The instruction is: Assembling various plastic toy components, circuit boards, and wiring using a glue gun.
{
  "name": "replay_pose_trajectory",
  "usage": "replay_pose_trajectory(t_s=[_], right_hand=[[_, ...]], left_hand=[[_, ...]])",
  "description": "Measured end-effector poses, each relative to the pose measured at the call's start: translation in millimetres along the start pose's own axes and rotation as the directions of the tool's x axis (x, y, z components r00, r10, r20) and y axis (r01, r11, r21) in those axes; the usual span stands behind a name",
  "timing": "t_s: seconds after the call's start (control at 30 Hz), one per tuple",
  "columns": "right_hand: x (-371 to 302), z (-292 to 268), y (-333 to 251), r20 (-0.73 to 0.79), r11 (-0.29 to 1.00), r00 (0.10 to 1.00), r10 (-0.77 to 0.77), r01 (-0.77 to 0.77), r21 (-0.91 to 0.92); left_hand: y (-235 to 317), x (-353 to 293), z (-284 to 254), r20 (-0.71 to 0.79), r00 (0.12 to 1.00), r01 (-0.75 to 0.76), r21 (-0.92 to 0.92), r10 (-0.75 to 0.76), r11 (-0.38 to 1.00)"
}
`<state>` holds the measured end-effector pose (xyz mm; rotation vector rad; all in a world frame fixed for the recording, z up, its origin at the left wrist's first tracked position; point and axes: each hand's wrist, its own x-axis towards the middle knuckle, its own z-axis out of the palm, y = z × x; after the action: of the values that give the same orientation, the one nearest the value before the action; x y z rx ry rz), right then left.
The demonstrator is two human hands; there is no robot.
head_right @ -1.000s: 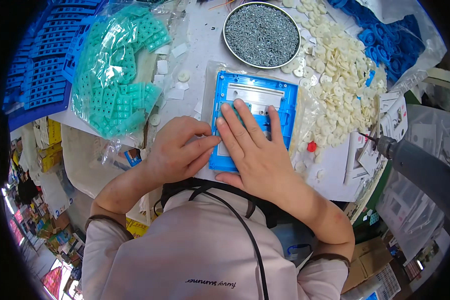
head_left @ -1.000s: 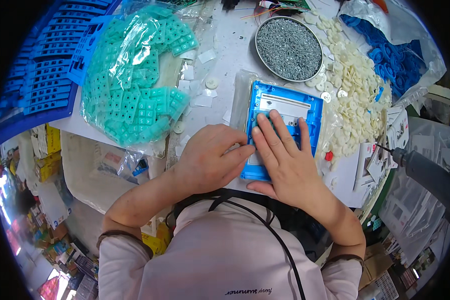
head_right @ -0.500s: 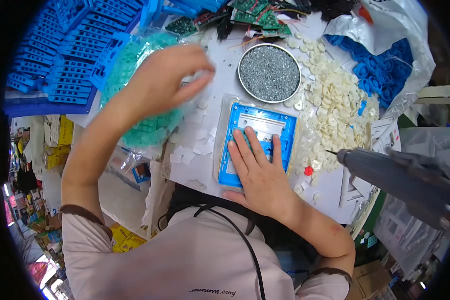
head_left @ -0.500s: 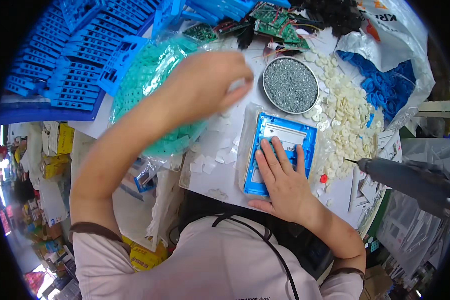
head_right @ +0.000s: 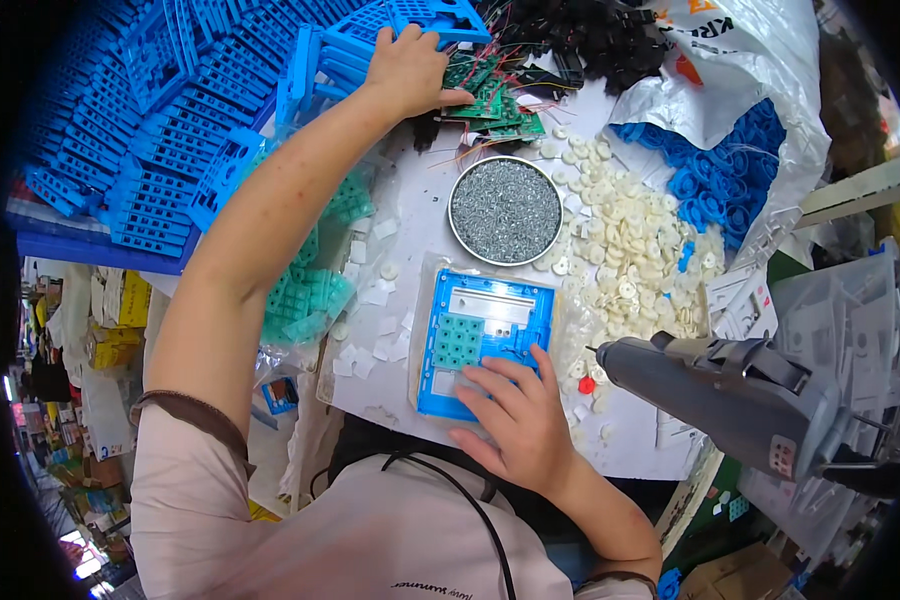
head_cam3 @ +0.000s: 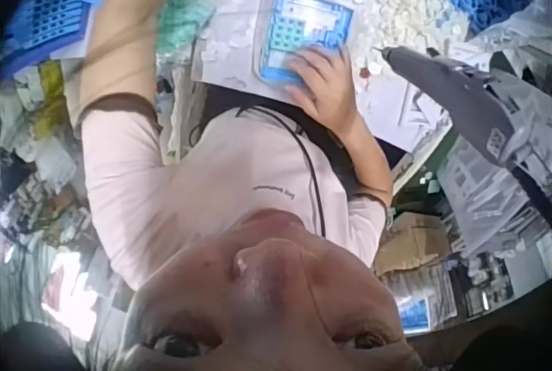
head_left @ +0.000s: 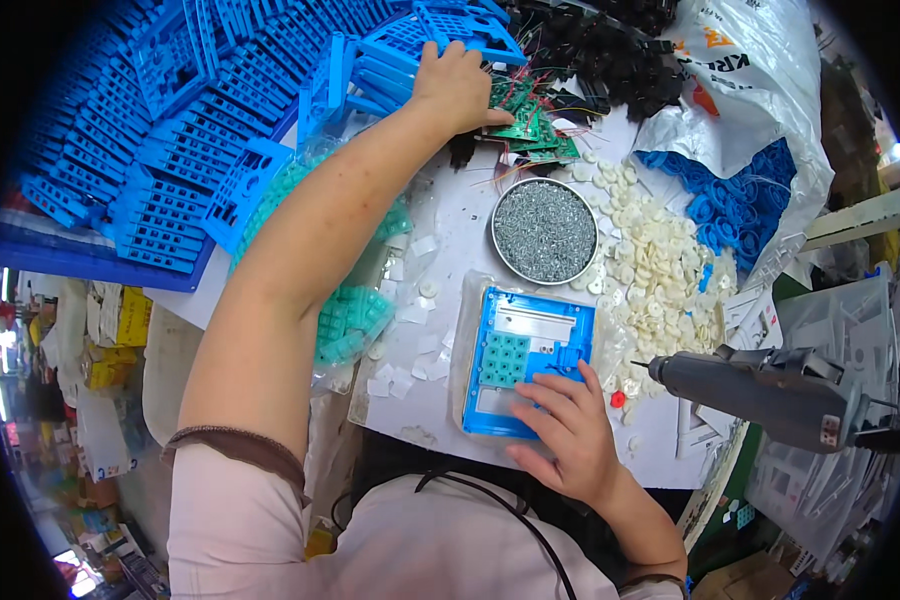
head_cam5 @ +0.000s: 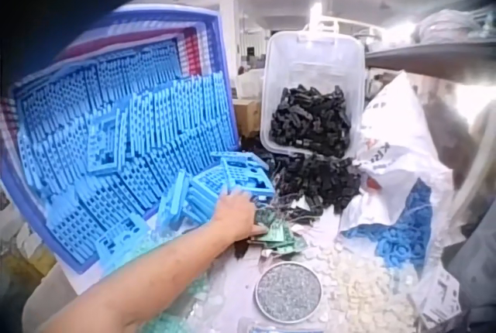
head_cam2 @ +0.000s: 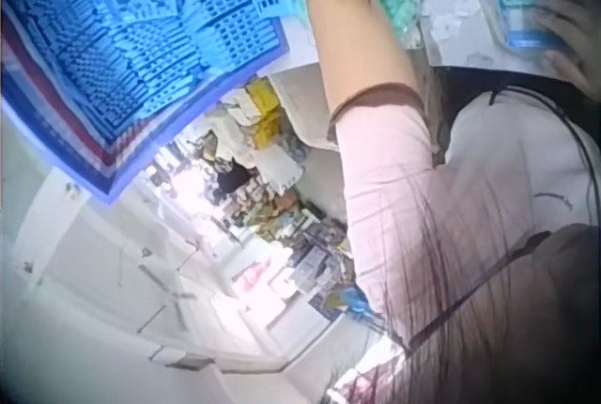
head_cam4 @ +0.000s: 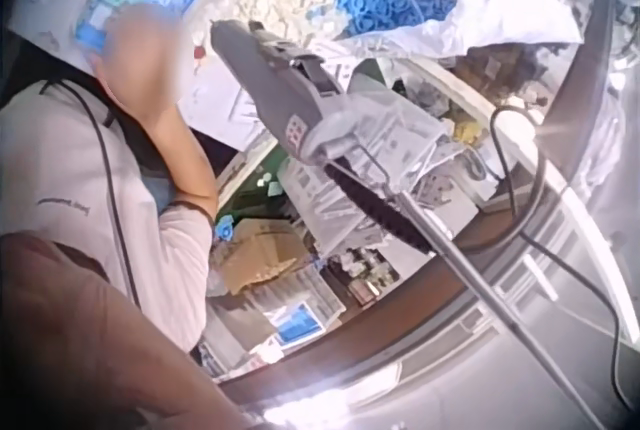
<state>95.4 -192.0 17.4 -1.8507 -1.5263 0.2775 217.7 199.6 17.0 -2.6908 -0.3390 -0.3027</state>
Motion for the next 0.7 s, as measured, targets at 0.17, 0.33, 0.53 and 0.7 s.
replay_pose_trajectory(t_s=[0.17, 0.33, 0.53, 0.7], right_hand=[[3.5, -3.3, 2.4, -0.032, 0.999, 0.999, -0.012, 0.013, 0.046], [6.0, -4.8, 4.1, -0.046, 0.996, 0.998, -0.047, 0.05, 0.078], [29.6, -16.3, 8.6, -0.208, 0.943, 0.975, 0.075, -0.002, 0.334], [65.4, -14.8, 7.2, -0.248, 0.907, 0.966, 0.072, 0.04, 0.419]], left_hand=[[-28.9, 5.9, 30.5, -0.262, 0.965, -0.049, -0.074, 0.028, 0.996], [-54.0, 8.9, -7.3, -0.131, 0.745, 0.107, -0.944, -0.654, 0.311], [-23.5, -63.6, -73.0, 0.391, 0.908, -0.019, -0.327, -0.153, -0.945], [-46.0, -118.5, -70.4, 0.457, 0.714, -0.193, -0.599, -0.53, -0.777]])
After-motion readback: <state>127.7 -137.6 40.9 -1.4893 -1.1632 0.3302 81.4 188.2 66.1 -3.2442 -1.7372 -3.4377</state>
